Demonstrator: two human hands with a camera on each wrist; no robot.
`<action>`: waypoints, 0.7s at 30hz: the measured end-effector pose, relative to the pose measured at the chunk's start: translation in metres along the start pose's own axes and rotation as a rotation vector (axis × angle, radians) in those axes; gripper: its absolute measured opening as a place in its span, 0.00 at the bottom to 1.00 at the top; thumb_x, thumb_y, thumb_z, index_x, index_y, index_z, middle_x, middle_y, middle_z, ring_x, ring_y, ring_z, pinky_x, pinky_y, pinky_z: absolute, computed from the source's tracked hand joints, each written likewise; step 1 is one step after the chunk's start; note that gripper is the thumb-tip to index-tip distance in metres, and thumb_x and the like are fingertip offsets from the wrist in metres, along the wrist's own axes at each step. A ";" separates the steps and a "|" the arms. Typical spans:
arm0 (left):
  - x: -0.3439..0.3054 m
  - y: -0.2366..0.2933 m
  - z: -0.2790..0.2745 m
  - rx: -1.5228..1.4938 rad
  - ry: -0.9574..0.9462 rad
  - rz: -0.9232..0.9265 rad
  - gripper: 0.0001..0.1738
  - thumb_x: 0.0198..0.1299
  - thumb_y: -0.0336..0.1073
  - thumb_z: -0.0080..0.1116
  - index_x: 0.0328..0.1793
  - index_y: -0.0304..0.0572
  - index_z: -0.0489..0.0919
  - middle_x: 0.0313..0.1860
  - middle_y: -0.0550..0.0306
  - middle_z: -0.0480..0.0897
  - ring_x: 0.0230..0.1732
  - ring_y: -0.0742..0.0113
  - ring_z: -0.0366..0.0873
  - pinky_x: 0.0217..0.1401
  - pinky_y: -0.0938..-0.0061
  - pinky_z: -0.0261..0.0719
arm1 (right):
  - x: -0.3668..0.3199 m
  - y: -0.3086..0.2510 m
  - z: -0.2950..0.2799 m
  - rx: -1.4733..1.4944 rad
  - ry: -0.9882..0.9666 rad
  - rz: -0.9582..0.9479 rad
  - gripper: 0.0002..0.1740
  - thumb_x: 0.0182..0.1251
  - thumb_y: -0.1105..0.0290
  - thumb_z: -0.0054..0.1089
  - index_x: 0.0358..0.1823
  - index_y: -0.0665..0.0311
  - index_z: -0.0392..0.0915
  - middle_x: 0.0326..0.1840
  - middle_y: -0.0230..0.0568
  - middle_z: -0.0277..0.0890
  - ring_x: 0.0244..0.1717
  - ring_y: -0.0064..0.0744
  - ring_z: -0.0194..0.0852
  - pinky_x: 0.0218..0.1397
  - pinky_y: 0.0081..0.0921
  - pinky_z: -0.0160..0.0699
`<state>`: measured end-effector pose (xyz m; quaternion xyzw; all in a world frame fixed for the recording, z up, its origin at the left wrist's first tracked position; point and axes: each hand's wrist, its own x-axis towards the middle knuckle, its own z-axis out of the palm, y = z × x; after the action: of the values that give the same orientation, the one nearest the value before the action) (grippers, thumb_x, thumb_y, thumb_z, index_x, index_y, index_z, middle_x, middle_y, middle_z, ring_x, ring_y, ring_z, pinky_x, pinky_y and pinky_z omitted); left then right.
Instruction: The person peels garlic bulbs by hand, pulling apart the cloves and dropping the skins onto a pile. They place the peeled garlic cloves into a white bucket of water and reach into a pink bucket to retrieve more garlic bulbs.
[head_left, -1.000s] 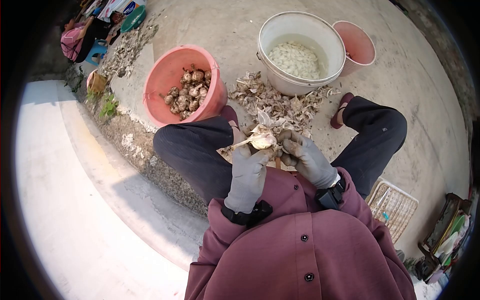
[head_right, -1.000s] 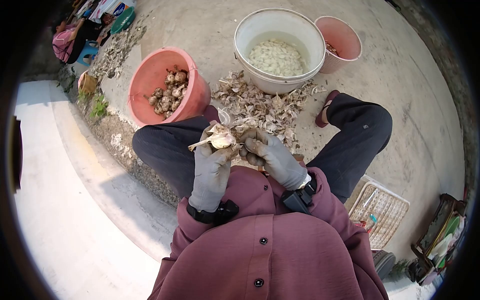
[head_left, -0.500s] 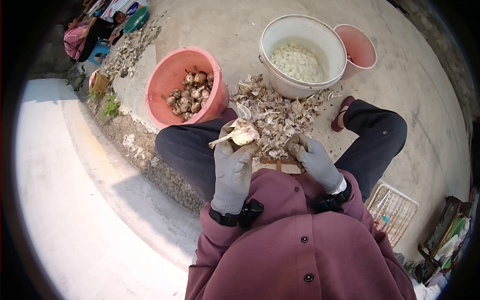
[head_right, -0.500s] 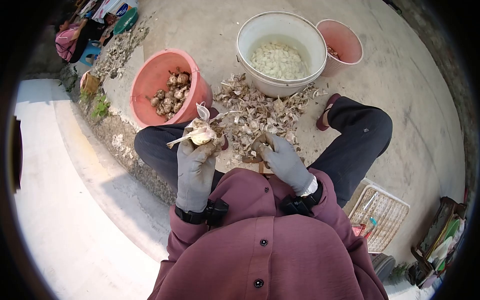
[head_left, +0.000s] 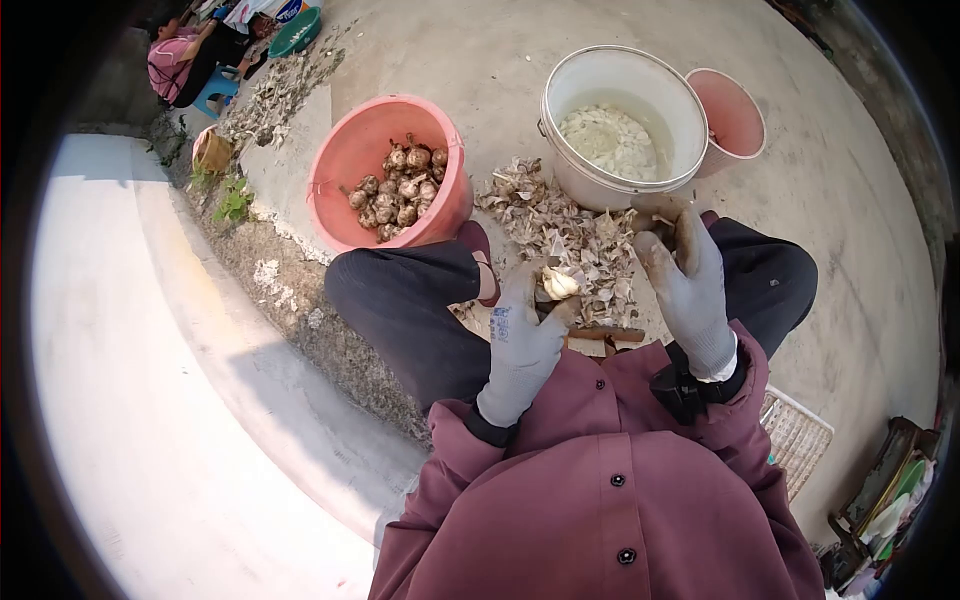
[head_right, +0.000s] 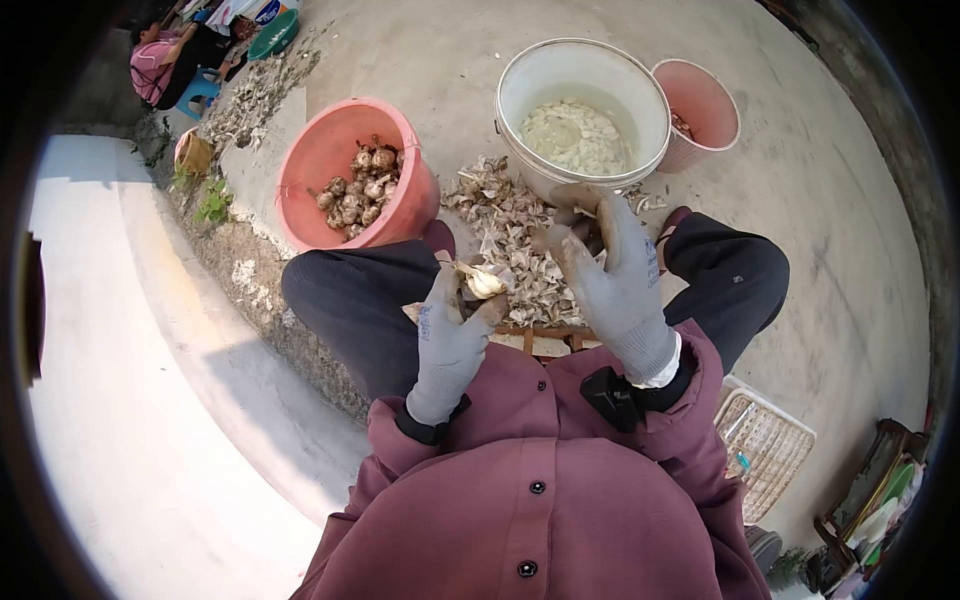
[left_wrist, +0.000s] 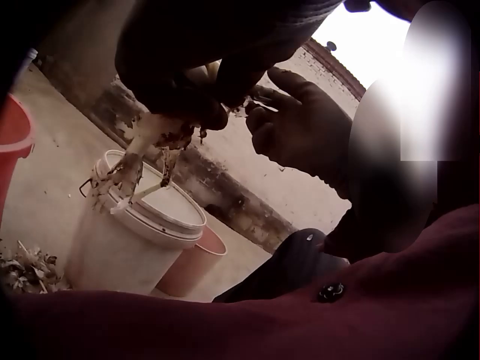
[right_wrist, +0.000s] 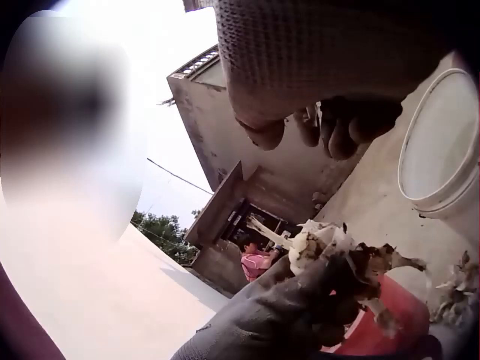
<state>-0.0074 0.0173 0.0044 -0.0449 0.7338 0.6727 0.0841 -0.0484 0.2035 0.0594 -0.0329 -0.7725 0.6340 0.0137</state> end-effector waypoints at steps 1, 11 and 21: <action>0.003 0.002 0.003 0.003 -0.017 -0.038 0.23 0.56 0.25 0.63 0.59 0.31 0.72 0.46 0.49 0.78 0.47 0.64 0.79 0.50 0.70 0.77 | -0.010 0.009 0.006 -0.136 -0.108 -0.071 0.18 0.65 0.69 0.60 0.55 0.67 0.75 0.42 0.43 0.73 0.37 0.31 0.74 0.44 0.29 0.74; -0.012 0.016 0.016 0.434 -0.121 0.183 0.23 0.52 0.25 0.61 0.55 0.34 0.70 0.43 0.40 0.74 0.42 0.39 0.75 0.43 0.55 0.73 | -0.039 0.033 0.029 0.128 -0.214 0.229 0.08 0.71 0.72 0.49 0.45 0.69 0.72 0.35 0.40 0.73 0.34 0.26 0.69 0.39 0.27 0.72; -0.022 0.011 0.017 0.514 -0.184 0.233 0.22 0.56 0.31 0.64 0.55 0.36 0.69 0.44 0.40 0.73 0.42 0.38 0.75 0.41 0.54 0.75 | -0.048 0.039 0.029 0.197 -0.155 0.115 0.08 0.74 0.73 0.42 0.43 0.69 0.70 0.33 0.32 0.65 0.36 0.19 0.62 0.42 0.21 0.69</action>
<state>0.0129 0.0343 0.0180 0.1234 0.8696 0.4712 0.0811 -0.0015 0.1790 0.0164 -0.0266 -0.7021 0.7072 -0.0791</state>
